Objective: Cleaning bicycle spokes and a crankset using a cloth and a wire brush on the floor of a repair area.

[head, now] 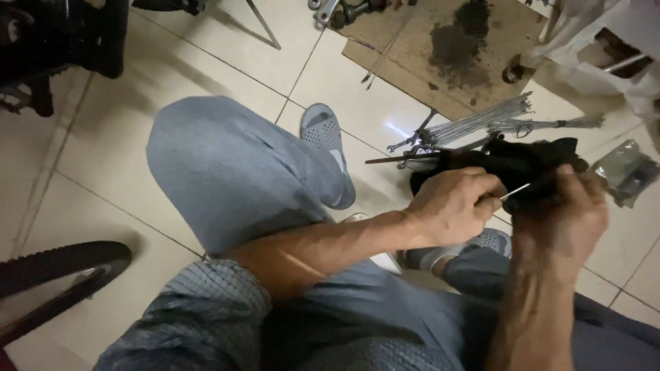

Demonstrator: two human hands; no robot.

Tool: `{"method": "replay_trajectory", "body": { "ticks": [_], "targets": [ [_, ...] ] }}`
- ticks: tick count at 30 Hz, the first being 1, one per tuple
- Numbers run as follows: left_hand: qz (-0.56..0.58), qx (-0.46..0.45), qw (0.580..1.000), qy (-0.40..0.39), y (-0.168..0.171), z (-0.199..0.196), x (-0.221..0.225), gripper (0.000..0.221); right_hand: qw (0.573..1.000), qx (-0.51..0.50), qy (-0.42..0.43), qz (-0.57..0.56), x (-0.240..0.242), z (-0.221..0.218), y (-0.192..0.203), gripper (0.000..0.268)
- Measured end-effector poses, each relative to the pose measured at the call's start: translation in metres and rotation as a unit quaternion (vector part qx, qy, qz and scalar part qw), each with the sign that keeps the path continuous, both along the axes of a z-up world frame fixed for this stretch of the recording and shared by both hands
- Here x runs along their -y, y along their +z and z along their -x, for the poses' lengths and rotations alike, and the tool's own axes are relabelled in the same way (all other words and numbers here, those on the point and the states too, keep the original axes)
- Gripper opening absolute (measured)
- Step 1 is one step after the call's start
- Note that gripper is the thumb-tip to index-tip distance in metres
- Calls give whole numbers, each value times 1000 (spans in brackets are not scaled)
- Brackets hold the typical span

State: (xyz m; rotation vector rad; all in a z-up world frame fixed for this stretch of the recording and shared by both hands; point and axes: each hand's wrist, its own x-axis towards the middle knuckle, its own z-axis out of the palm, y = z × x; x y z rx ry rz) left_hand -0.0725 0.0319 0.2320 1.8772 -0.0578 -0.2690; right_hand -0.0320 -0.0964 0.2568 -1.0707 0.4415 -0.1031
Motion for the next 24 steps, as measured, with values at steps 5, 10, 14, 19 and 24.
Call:
{"method": "replay_trajectory", "body": {
  "ticks": [5,10,14,19,24],
  "targets": [
    [39,35,997,-55,-8,4,1,27,997,-34,-65,16,62,-39,-14,14],
    [175,-103,976,-80,-10,8,-7,19,986,21,-165,-26,83,-59,-1,8],
    [282,-185,940,-42,0,2,-12,25,992,27,-121,35,3,-23,49,5],
    [242,-166,955,43,10,-11,-15,22,996,35,-34,75,-2,-2,-10,19],
    [46,-121,991,28,34,-23,-28,24,996,30,20,85,2,7,-38,13]
  ]
}}
